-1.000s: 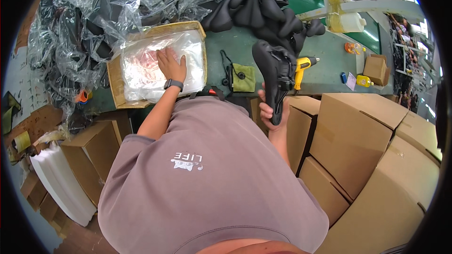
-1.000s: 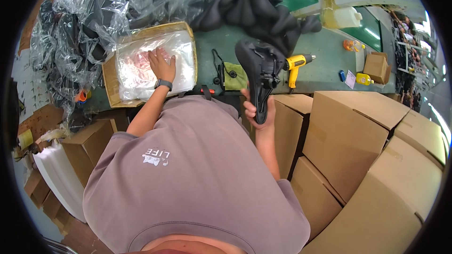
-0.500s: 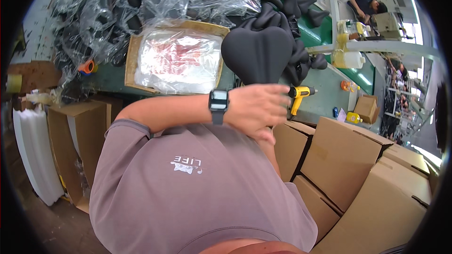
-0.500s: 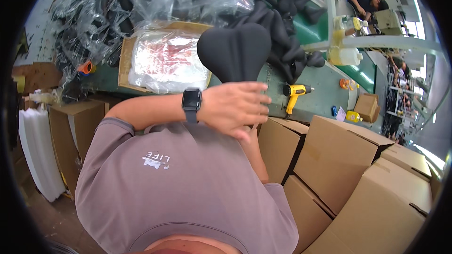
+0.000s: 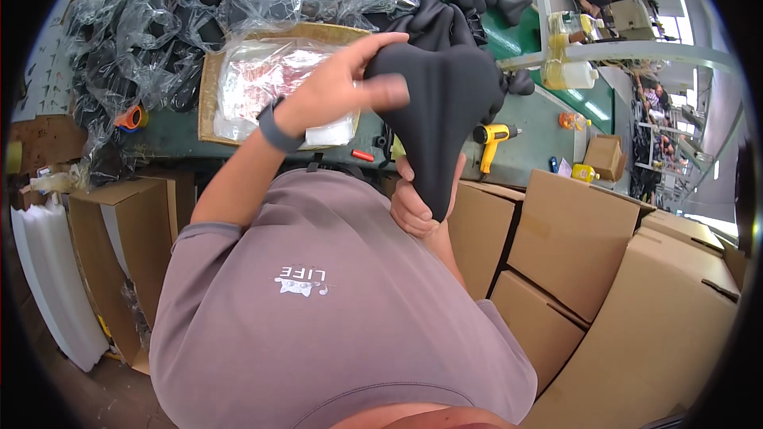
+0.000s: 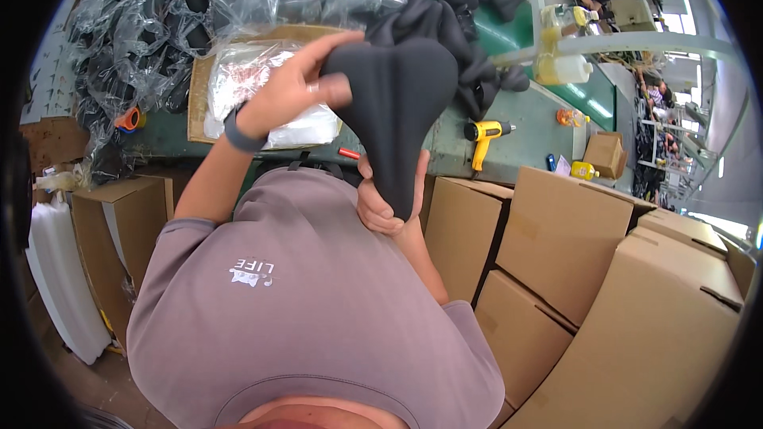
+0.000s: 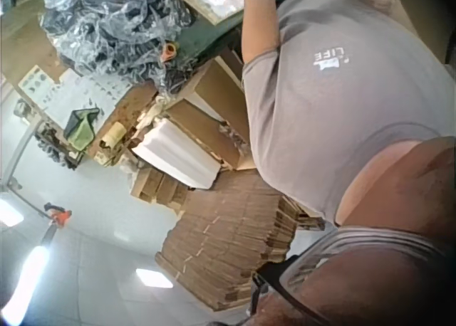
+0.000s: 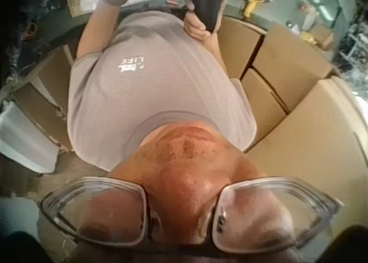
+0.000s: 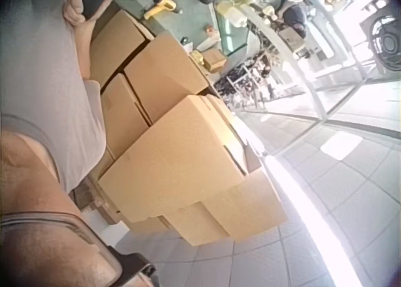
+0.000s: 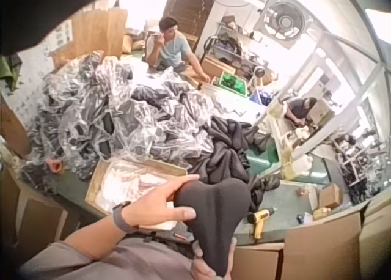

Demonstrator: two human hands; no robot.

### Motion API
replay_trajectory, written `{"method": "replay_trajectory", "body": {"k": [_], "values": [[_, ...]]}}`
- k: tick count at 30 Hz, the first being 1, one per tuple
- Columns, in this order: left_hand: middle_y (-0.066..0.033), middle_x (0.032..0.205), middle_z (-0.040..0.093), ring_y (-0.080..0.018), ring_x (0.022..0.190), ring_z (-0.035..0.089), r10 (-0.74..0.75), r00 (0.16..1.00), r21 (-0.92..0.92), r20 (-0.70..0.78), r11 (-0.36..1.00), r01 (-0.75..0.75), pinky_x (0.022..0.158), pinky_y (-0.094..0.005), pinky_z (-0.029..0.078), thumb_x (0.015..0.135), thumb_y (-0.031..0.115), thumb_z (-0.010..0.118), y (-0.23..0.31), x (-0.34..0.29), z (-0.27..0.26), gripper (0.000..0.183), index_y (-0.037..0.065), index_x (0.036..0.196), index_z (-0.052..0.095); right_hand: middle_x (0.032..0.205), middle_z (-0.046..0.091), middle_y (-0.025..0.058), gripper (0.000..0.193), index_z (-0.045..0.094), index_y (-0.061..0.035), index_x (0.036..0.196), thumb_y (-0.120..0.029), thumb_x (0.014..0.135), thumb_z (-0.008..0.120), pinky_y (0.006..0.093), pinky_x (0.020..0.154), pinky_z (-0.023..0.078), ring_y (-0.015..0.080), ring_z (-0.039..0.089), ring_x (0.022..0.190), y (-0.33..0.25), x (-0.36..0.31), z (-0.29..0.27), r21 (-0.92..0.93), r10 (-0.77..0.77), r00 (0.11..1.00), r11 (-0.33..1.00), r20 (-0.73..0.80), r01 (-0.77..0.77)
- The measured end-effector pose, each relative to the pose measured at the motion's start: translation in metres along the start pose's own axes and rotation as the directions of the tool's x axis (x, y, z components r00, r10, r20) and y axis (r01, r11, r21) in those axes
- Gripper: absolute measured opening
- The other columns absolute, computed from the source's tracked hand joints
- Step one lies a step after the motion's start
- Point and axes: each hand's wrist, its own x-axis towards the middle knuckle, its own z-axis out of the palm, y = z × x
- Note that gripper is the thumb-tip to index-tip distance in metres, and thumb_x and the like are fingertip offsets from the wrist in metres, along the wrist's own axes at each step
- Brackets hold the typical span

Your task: The person is inspecting bicycle seats and packing them into individual plastic bags at a factory workbench.

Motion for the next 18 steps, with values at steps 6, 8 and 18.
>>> {"method": "replay_trajectory", "body": {"k": [6, 8, 18], "values": [[-0.0132, 0.132, 0.075, -0.0214, 0.121, 0.072, 0.177, 0.929, 0.463, -0.325, 0.886, -0.007, 0.107, -0.0364, 0.058, 0.093, 0.029, 0.094, 0.005, -0.029, 0.027, 0.072, 0.001, 0.151, 0.063, 0.073, 0.058, 0.0126, 0.101, 0.043, 0.0022, 0.142, -0.091, 0.103, 0.046, 0.0244, 0.034, 0.038, 0.0125, 0.048, 0.039, 0.006, -0.002, -0.013, 0.016, 0.080, 0.996, 0.997, -0.036, -0.079], [-0.0080, 0.105, 0.079, -0.0167, 0.101, 0.075, 0.107, 0.917, 0.420, -0.383, 0.905, 0.070, 0.093, -0.0323, 0.060, 0.106, 0.029, 0.080, -0.023, -0.019, -0.004, 0.038, -0.001, 0.129, 0.075, 0.075, 0.059, 0.0127, 0.102, 0.042, 0.0023, 0.145, -0.091, 0.103, 0.045, 0.0247, 0.035, 0.038, 0.0124, 0.049, 0.040, 0.012, -0.001, -0.012, 0.022, 0.092, 0.993, 0.996, -0.069, -0.090], [-0.0136, 0.097, 0.081, -0.0354, 0.095, 0.077, -0.419, 0.899, 0.914, -0.132, 0.299, 0.273, 0.084, -0.0503, 0.059, 0.101, 0.042, 0.079, -0.309, -0.077, -0.139, 0.030, 0.012, 0.103, 0.082, 0.086, 0.069, 0.0112, 0.078, 0.062, 0.0022, 0.138, -0.069, 0.107, 0.067, 0.0306, 0.052, 0.052, 0.0191, 0.065, 0.058, 0.009, -0.049, -0.026, -0.926, -0.558, 0.758, 0.343, -0.338, -0.160]]}}
